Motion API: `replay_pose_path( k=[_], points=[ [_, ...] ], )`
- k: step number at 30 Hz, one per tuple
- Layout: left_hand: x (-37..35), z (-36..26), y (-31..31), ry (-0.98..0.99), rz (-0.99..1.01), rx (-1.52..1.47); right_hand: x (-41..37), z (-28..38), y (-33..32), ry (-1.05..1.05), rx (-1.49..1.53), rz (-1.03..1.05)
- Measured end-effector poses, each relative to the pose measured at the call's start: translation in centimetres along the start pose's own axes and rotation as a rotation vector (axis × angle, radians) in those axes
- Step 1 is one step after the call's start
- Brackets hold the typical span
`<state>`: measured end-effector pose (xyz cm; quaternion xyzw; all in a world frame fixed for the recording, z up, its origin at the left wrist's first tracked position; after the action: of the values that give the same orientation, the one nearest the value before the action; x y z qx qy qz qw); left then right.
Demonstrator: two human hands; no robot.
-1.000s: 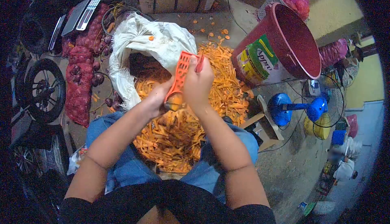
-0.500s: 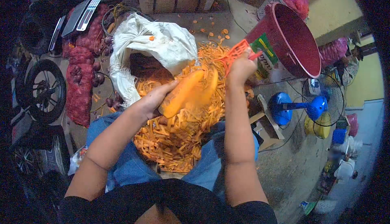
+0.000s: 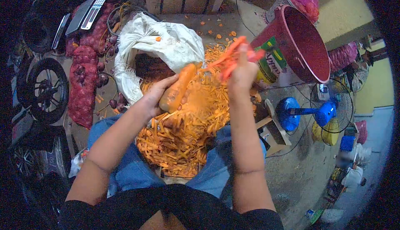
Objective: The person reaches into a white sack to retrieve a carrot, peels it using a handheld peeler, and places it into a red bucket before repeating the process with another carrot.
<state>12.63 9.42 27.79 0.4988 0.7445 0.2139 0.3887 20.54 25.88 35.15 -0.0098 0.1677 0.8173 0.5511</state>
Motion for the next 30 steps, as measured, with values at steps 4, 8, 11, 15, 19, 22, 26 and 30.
replay_pose_path(
  k=[4, 8, 11, 15, 19, 22, 26, 30],
  points=[
    [0.8, 1.4, 0.1, -0.051, 0.028, -0.202, -2.4, -2.4, 3.1, -0.074, -0.162, 0.012],
    [0.9, 1.7, 0.7, -0.020, -0.096, -0.224, -6.2, -0.6, 5.2, -0.405, -0.513, -0.030],
    [0.6, 1.8, 0.6, -0.011, -0.055, -0.174, -5.3, -1.4, 4.8, -0.307, -0.527, 0.000],
    [-2.3, 2.5, 2.0, -0.241, 0.012, 0.142, 2.9, -1.4, -4.7, -0.406, -0.747, -0.588],
    [-1.6, 2.9, 1.8, -0.184, 0.093, 0.071, 4.7, -3.0, -6.8, -0.106, -0.053, -0.394],
    [-0.1, 1.5, -0.8, -0.077, -0.078, 0.019, -1.9, -1.0, 1.4, -0.182, -0.230, -0.120],
    [0.5, 1.1, -0.3, -0.011, -0.104, -0.029, -6.6, -1.6, 6.2, -0.422, -0.439, 0.063],
    [0.6, 1.1, -0.3, 0.005, -0.031, 0.142, -5.2, -1.5, 5.4, -0.407, -0.461, 0.020]
  ],
)
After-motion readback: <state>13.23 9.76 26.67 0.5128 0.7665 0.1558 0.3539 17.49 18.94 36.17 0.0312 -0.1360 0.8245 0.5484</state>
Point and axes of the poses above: each hand's wrist, its own x-axis towards the middle knuckle, its own y-axis out of the palm, z = x × y, the point moved 9 cm from there along x, towards the middle knuckle, and after that the axes turned 11 degrees about y, right-handed, at the moved point
